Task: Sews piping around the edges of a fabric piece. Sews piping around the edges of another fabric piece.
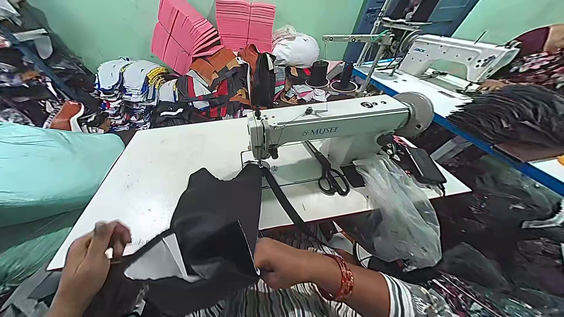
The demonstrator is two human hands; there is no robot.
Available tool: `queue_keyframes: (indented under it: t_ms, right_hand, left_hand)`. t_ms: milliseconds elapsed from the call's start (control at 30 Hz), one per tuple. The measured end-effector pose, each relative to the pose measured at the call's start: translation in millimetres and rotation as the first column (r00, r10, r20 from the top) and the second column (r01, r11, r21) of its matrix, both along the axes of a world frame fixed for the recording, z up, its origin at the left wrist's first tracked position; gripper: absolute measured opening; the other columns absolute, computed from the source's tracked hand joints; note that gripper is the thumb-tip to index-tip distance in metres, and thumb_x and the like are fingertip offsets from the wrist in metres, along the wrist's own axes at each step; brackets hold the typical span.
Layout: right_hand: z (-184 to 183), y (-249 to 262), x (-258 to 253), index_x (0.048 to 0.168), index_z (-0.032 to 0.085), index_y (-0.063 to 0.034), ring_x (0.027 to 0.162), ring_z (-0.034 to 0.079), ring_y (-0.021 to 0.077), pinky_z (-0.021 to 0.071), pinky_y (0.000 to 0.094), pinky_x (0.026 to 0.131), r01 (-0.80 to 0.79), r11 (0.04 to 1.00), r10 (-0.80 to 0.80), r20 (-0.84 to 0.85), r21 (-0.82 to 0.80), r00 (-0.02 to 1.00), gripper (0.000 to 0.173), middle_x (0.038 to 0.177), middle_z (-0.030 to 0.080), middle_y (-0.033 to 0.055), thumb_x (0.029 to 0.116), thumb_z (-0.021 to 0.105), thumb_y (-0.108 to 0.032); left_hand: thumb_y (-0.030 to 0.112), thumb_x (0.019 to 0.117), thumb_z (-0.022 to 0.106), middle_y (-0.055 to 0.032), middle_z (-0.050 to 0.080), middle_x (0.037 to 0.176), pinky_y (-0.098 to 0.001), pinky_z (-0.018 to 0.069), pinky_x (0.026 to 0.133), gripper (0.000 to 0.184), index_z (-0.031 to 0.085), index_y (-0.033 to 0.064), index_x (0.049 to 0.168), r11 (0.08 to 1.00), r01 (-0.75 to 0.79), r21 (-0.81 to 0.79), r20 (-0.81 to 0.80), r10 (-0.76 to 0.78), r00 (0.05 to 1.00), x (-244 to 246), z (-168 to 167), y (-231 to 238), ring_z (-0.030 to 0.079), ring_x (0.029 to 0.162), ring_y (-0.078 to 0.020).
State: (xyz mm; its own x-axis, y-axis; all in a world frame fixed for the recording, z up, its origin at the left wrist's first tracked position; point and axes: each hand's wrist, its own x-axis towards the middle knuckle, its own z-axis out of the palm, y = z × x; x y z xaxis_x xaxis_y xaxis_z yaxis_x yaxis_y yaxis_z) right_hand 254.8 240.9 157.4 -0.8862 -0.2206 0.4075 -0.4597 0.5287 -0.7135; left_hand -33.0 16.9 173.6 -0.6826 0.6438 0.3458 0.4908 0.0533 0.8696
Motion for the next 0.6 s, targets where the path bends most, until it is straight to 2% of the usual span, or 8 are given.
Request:
queue_keyframes:
  t_ms: [100, 200, 267, 333, 400, 467, 533, 600]
  right_hand:
    - [-26.8, -7.6, 28.7, 0.065, 0.059, 0.0123, 0.077, 0.066, 0.0365, 0.052, 0.046, 0.078, 0.007, 0.993, 0.0, 0.063, -0.121, 0.998, 0.008, 0.07, 0.063, 0.0255, 0.07, 0.062, 0.017]
    - [-43.2, -10.2, 48.4, 0.069, 0.06, 0.014, 0.081, 0.067, 0.0316, 0.0522, 0.0404, 0.079, 0.029, 0.97, -0.004, 0.104, -0.243, 0.995, 0.009, 0.075, 0.065, 0.0259, 0.0782, 0.059, 0.014]
    - [-46.6, -10.3, 56.5, 0.07, 0.06, 0.0145, 0.08, 0.066, 0.026, 0.0509, 0.0356, 0.077, 0.036, 0.951, 0.007, 0.138, -0.307, 0.99, 0.011, 0.075, 0.064, 0.0244, 0.0807, 0.058, 0.011]
    - [-52.4, -10.3, 61.8, 0.074, 0.059, 0.0131, 0.08, 0.063, 0.0166, 0.0488, 0.0288, 0.076, 0.036, 0.928, 0.041, 0.198, -0.37, 0.979, 0.013, 0.077, 0.063, 0.0192, 0.084, 0.057, 0.005]
    - [-52.8, -10.4, 64.8, 0.076, 0.058, 0.0129, 0.077, 0.06, 0.0133, 0.047, 0.0273, 0.073, 0.048, 0.914, 0.067, 0.268, -0.403, 0.961, 0.016, 0.076, 0.061, 0.0169, 0.0852, 0.057, 0.0]
    - [-54.0, -8.5, 65.5, 0.076, 0.059, 0.0128, 0.074, 0.059, 0.0123, 0.0461, 0.0271, 0.069, 0.032, 0.905, 0.105, 0.295, -0.425, 0.95, 0.019, 0.075, 0.06, 0.0159, 0.086, 0.057, -0.004]
    - [-55.1, 3.4, 64.3, 0.091, 0.062, 0.0141, 0.086, 0.062, 0.0155, 0.0482, 0.03, 0.078, -0.06, 0.905, 0.212, 0.323, -0.421, 0.922, 0.025, 0.089, 0.064, 0.018, 0.0878, 0.056, -0.01]
    - [-40.8, 30.7, 62.3, 0.115, 0.064, 0.0173, 0.114, 0.064, 0.0294, 0.0475, 0.0421, 0.103, -0.15, 0.916, 0.298, 0.382, -0.372, 0.875, 0.039, 0.119, 0.067, 0.0258, 0.0903, 0.059, -0.012]
  left_hand:
    - [0.029, 0.1052, 0.041, 0.0085, 0.065, 0.075, -0.0158, 0.0503, 0.063, 0.041, 0.07, 0.0045, 0.089, 0.957, 0.244, -0.155, -0.231, -0.275, 0.933, -6.1, 15.3, 65.1, 0.056, 0.062, 0.0063]
    - [0.025, 0.1051, 0.053, -0.0174, 0.072, 0.094, -0.0403, 0.0564, 0.083, 0.037, 0.073, -0.0052, 0.11, 0.749, 0.469, -0.469, -0.27, -0.627, 0.731, 17.8, 18.4, 157.6, 0.069, 0.084, -0.0212]
    - [0.022, 0.1057, 0.055, -0.0272, 0.07, 0.11, -0.0526, 0.0505, 0.098, 0.037, 0.07, -0.0069, 0.122, 0.584, 0.551, -0.596, -0.178, -0.765, 0.618, 38.7, 2.9, 215.6, 0.067, 0.106, -0.0382]
    - [0.031, 0.1063, 0.054, -0.0308, 0.063, 0.131, -0.0546, 0.0392, 0.114, 0.048, 0.062, -0.0072, 0.134, 0.497, 0.499, -0.71, -0.107, -0.776, 0.622, 61.4, -17.2, 259.8, 0.056, 0.13, -0.0438]
    - [0.05, 0.1021, 0.056, -0.0309, 0.049, 0.146, -0.0559, 0.0354, 0.117, 0.068, 0.057, -0.0081, 0.137, 0.425, 0.327, -0.844, -0.087, -0.71, 0.699, 85.4, -28.8, 286.2, 0.044, 0.141, -0.0445]
    - [0.052, 0.0954, 0.062, -0.0282, 0.035, 0.158, -0.0575, 0.0406, 0.113, 0.077, 0.052, -0.0095, 0.141, 0.326, 0.17, -0.93, -0.083, -0.637, 0.767, 108.1, -29.8, 297.7, 0.036, 0.146, -0.0447]
    - [0.038, 0.0881, 0.07, -0.0267, 0.032, 0.16, -0.0579, 0.0456, 0.107, 0.071, 0.054, -0.0114, 0.137, 0.325, 0.117, -0.939, -0.099, -0.578, 0.81, 121.1, -30.1, 298.6, 0.037, 0.145, -0.0448]
    - [0.031, 0.086, 0.073, -0.0252, 0.034, 0.16, -0.0577, 0.0456, 0.107, 0.067, 0.057, -0.0099, 0.136, 0.355, 0.113, -0.928, -0.11, -0.55, 0.828, 122.5, -32.2, 297.4, 0.037, 0.145, -0.0437]
